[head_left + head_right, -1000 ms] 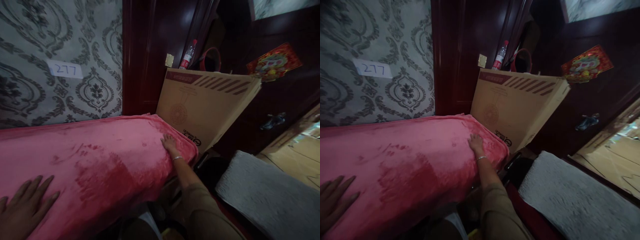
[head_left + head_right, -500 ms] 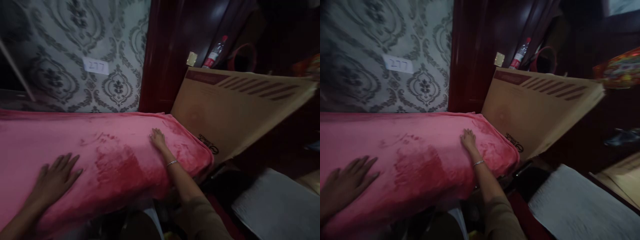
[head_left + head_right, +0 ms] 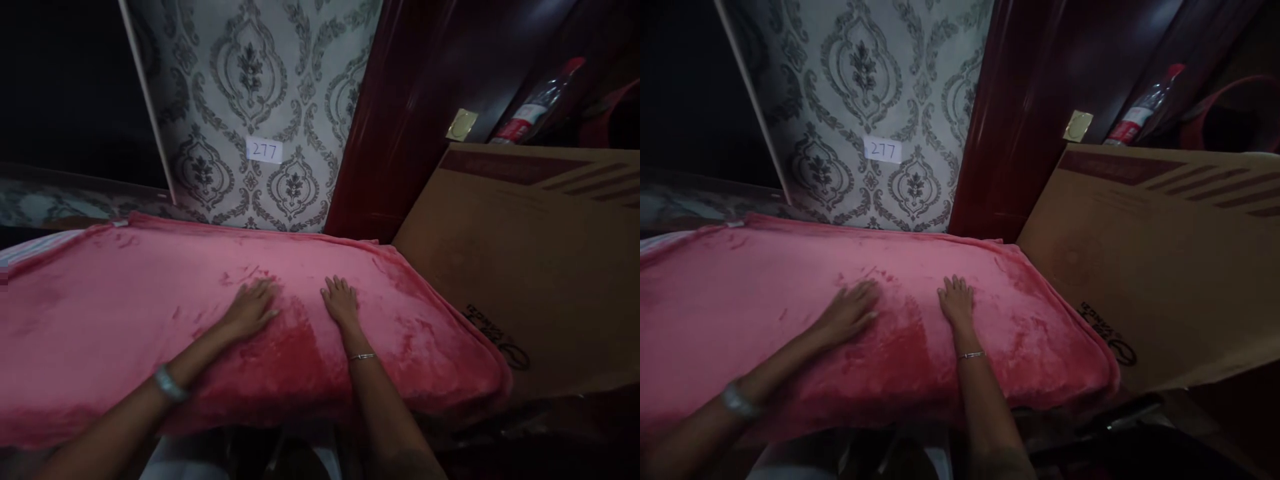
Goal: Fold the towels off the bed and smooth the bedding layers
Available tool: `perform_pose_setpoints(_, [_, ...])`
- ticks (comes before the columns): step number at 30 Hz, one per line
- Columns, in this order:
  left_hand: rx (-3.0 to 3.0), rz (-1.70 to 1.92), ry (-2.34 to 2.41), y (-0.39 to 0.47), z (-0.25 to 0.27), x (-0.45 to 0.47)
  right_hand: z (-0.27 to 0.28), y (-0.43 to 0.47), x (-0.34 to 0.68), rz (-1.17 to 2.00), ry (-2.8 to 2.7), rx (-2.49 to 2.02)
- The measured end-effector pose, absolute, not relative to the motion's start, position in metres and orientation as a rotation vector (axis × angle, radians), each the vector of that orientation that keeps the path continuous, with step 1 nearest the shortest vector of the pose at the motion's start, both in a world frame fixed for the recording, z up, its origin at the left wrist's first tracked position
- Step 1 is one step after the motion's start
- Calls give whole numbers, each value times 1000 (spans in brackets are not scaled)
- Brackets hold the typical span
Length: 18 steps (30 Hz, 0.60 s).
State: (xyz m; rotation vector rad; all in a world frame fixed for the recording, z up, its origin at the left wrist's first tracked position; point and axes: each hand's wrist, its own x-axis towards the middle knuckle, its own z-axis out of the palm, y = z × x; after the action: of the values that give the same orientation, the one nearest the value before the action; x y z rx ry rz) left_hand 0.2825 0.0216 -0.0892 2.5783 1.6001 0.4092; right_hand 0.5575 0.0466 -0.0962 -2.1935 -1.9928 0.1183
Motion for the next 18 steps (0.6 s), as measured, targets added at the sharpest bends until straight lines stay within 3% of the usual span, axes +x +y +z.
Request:
perform_pose_setpoints(3, [2618, 352, 1427, 46, -92, 324, -96, 45, 556, 115, -2003, -2201])
perform_pose_setpoints(8, [2542, 232, 1562, 84, -113, 336, -106, 47, 558, 71, -2011, -2214])
perform_pose_setpoints(18, [2246, 235, 2146, 75, -93, 147, -113, 52, 561, 49, -2017, -2225])
